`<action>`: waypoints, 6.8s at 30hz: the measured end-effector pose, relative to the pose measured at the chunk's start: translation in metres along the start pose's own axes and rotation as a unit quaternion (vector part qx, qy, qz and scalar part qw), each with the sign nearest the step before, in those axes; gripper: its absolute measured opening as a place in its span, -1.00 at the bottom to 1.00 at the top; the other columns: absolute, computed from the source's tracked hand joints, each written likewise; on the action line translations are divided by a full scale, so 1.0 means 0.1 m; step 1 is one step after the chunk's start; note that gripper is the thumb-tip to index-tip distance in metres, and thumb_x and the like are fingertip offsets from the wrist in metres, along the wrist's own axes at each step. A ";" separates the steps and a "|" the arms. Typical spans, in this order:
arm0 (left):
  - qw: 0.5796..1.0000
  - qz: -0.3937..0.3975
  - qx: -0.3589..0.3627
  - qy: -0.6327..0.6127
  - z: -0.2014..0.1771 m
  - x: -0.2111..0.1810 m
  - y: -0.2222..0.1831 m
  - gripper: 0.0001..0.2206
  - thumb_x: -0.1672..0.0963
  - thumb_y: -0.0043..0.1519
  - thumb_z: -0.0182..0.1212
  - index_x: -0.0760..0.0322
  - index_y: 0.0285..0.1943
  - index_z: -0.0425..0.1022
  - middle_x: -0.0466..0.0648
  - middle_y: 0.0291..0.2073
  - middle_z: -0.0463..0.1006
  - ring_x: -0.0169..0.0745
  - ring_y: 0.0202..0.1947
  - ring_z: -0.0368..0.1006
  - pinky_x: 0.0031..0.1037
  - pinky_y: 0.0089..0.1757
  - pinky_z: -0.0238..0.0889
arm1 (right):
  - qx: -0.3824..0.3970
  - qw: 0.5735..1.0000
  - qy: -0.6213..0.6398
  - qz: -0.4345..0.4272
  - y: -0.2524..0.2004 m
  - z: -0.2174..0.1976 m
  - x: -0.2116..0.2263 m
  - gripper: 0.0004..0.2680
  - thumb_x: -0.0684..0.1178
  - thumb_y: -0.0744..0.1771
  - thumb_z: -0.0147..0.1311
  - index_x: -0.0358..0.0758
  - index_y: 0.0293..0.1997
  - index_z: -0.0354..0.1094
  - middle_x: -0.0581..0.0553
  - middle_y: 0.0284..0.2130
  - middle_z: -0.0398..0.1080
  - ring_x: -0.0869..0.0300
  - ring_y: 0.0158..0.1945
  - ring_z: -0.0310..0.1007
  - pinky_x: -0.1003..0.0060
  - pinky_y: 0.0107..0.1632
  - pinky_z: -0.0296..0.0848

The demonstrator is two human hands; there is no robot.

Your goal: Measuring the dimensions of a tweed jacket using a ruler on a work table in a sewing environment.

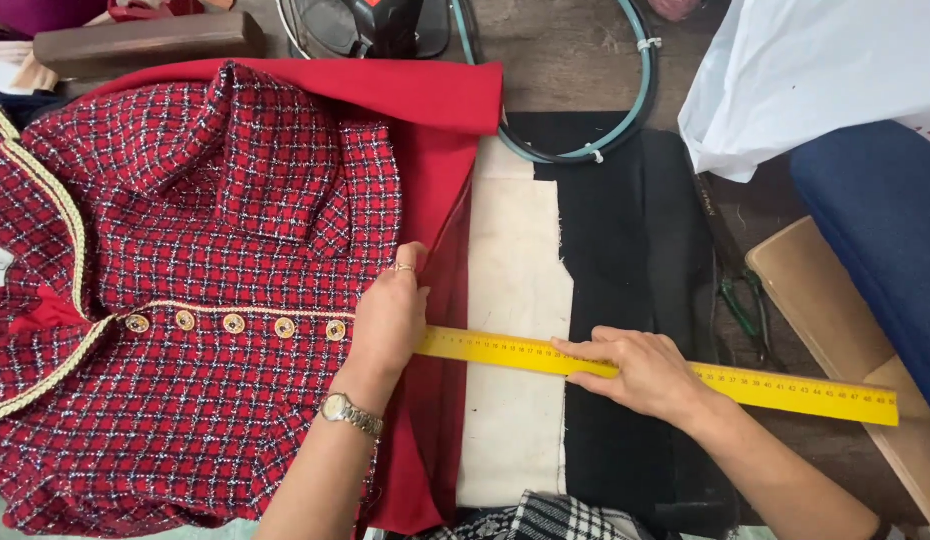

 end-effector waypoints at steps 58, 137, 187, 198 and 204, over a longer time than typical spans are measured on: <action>0.995 -0.009 -0.051 -0.089 0.02 0.94 0.17 -0.69 0.06 -0.06 0.48 0.12 -0.21 0.48 -0.05 -0.10 0.33 0.07 0.04 0.29 -0.16 0.00 0.29 | 0.044 0.997 0.021 0.054 0.51 -0.44 -0.04 -0.72 0.06 0.22 0.23 0.12 0.02 0.50 -0.05 -0.38 0.51 0.10 -0.31 0.49 0.31 -0.31 0.34; 0.970 0.063 -0.083 0.218 0.01 0.69 -0.18 -0.29 -0.18 0.04 0.26 0.17 0.28 0.20 0.07 0.19 0.23 0.05 0.15 0.17 -0.14 -0.03 0.27 | -0.512 0.816 -0.112 0.245 0.03 0.39 -0.41 -0.65 0.15 0.31 0.08 0.02 0.24 0.37 -0.06 -0.21 0.24 0.06 -0.15 0.35 0.08 -0.35 0.46; 0.889 0.163 -0.002 -0.428 -1.09 1.24 -1.00 -0.71 0.05 0.19 0.14 0.11 0.09 0.45 0.03 0.19 0.44 -0.05 0.23 0.34 -0.20 0.14 0.17 | -0.335 0.907 0.216 -0.138 1.08 -0.43 1.86 -0.82 -0.09 0.31 0.02 -0.19 -0.06 0.48 -0.07 -0.17 0.41 0.21 -0.06 0.42 0.41 -0.21 0.42; 0.806 -0.398 -0.399 -0.185 -0.86 4.89 -2.31 -0.46 0.03 0.15 0.25 0.52 0.23 0.35 0.27 -0.01 0.43 0.14 0.01 0.25 -0.15 -0.01 0.05 | -0.156 0.939 0.155 -0.263 1.60 -0.13 2.95 -0.81 -0.02 0.32 0.00 -0.14 -0.05 0.48 -0.02 -0.18 0.39 0.22 -0.18 0.45 0.32 -0.08 0.41; 0.728 -0.489 -0.317 -0.361 -0.84 4.39 -2.48 -0.63 0.03 0.11 0.34 0.46 -0.11 0.47 0.07 -0.23 0.46 -0.18 -0.27 0.30 -0.27 -0.33 0.16 | -0.033 0.937 0.134 -0.320 1.47 0.25 3.71 -0.78 0.01 0.33 -0.05 -0.16 -0.01 0.45 -0.05 -0.13 0.41 0.17 -0.06 0.43 0.21 0.04 0.39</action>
Point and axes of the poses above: each hand's wrist, its own y-axis towards the middle knuckle, its own z-axis out of the palm, x = y × z, the point moved 5 cm from there along y, towards the middle knuckle
